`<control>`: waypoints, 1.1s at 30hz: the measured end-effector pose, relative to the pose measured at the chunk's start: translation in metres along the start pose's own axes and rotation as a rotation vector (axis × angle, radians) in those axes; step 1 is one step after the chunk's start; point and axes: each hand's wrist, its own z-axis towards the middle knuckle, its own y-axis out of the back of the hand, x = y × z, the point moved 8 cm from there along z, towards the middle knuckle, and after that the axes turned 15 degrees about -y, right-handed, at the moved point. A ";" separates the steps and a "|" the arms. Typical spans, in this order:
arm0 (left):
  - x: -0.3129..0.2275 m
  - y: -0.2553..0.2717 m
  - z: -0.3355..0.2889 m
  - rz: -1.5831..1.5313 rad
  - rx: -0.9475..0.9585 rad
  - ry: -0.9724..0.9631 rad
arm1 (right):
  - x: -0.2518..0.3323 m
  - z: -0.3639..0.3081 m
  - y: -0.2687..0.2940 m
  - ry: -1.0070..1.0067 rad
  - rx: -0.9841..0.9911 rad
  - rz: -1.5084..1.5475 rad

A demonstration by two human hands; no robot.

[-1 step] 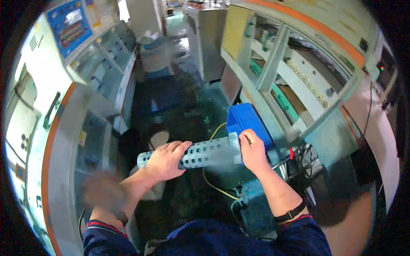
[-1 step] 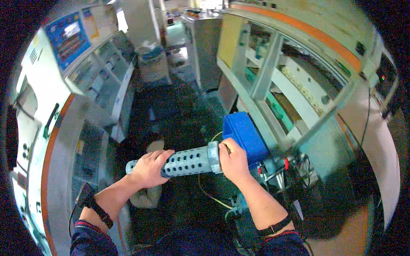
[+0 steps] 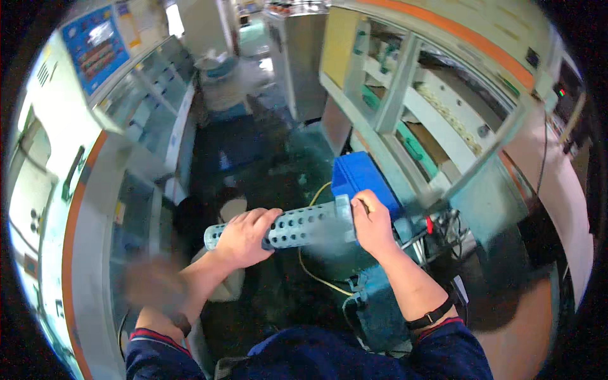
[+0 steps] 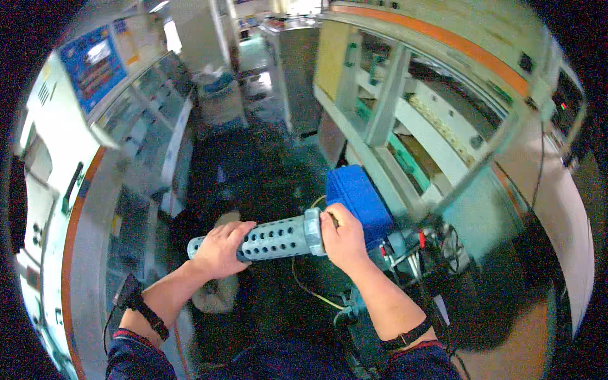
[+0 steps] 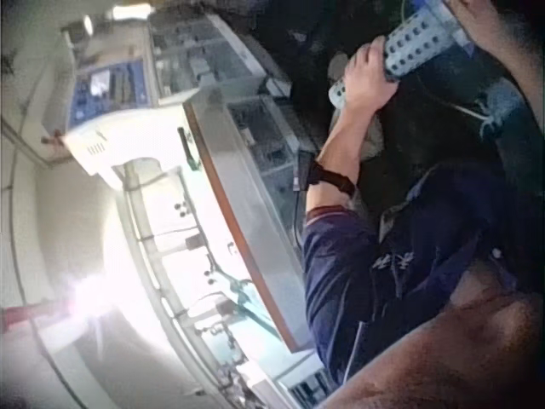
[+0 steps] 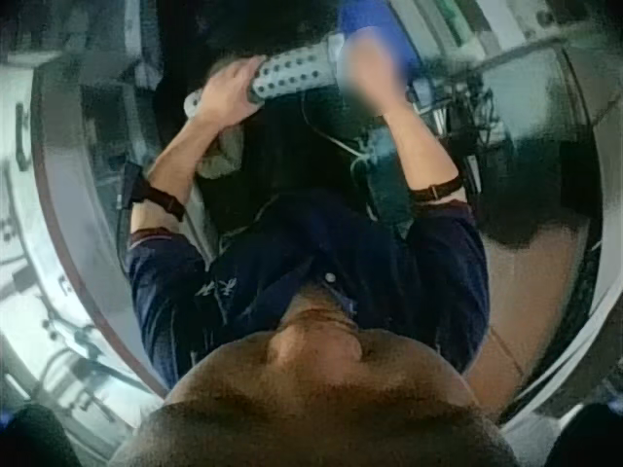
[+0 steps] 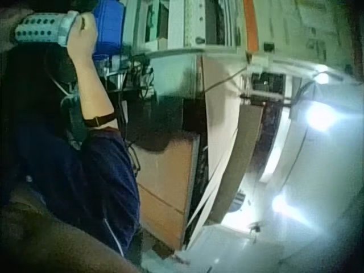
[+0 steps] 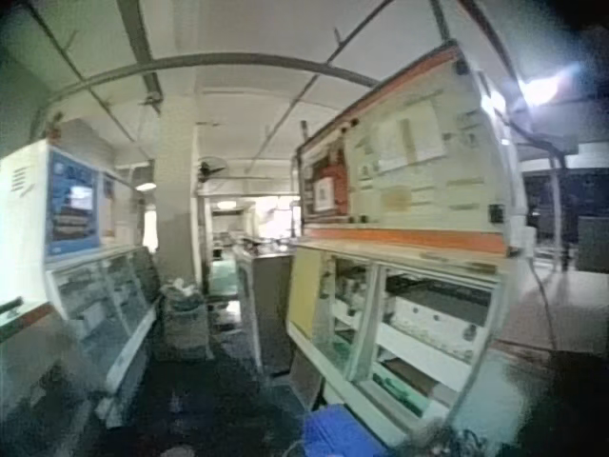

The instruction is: Clean and assemble industrial filter components using pressurized air/water.

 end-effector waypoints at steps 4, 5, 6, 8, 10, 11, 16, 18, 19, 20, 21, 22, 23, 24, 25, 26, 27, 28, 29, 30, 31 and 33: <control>0.001 0.007 0.043 0.168 -0.313 0.102 | 0.012 0.004 0.050 0.168 -0.285 0.018; -0.005 0.008 0.042 0.048 -0.486 0.086 | 0.013 0.003 0.061 0.126 -0.325 0.016; -0.003 -0.009 0.036 -0.214 -0.603 0.124 | 0.012 -0.001 0.070 0.106 -0.368 0.007; -0.016 -0.084 0.043 -1.361 -0.573 0.453 | 0.023 -0.014 0.076 0.221 -0.486 -0.113; -0.060 -0.129 0.071 -2.034 -0.209 0.816 | 0.014 -0.026 0.066 0.204 -0.512 -0.188; -0.061 -0.141 0.093 -2.201 -0.208 0.738 | 0.013 -0.035 0.056 0.207 -0.475 -0.229; -0.024 -0.208 0.119 -2.308 -0.179 0.723 | -0.011 -0.091 0.002 0.280 -0.100 -0.389; -0.013 -0.226 0.118 -2.325 -0.178 0.731 | -0.082 -0.113 0.023 -0.005 0.055 -0.546; -0.014 -0.223 0.116 -2.296 -0.159 0.814 | -0.128 -0.144 0.065 -0.238 -0.099 -0.570; -0.016 -0.221 0.114 -2.264 -0.146 0.891 | -0.168 -0.178 0.111 -0.593 -0.198 -0.736; -0.022 -0.230 0.118 -2.257 -0.114 0.896 | -0.200 -0.239 0.167 -0.670 -0.435 -0.823; -0.036 -0.229 0.120 -2.250 -0.058 0.932 | -0.232 -0.307 0.220 -0.760 -0.671 -0.879; -0.034 -0.235 0.117 -2.203 -0.080 0.941 | -0.252 -0.366 0.243 -0.905 -0.730 -1.114; -0.027 -0.242 0.114 -2.153 -0.098 0.950 | -0.263 -0.401 0.252 -1.002 -0.759 -1.243; -0.016 -0.245 0.110 -2.147 -0.078 0.917 | -0.273 -0.431 0.260 -1.097 -0.779 -1.365; -0.003 -0.250 0.104 -2.126 -0.066 0.883 | -0.318 -0.454 0.255 -1.369 -0.541 -1.015; 0.003 -0.249 0.104 -2.086 -0.069 0.857 | -0.352 -0.482 0.239 -1.584 -0.313 -0.635; -0.008 -0.255 0.107 -2.067 -0.051 0.829 | -0.366 -0.505 0.243 -1.475 -0.309 -0.694; -0.026 -0.259 0.112 -2.077 0.000 0.844 | -0.373 -0.525 0.246 -1.359 -0.297 -0.747; -0.035 -0.249 0.113 -2.022 -0.024 0.887 | -0.375 -0.518 0.239 -1.363 -0.294 -0.720; -0.028 -0.244 0.111 -1.986 -0.002 0.916 | -0.352 -0.477 0.239 -1.200 -0.503 -0.905; -0.026 -0.245 0.106 -1.946 0.018 0.938 | -0.311 -0.443 0.262 -1.021 -0.720 -1.069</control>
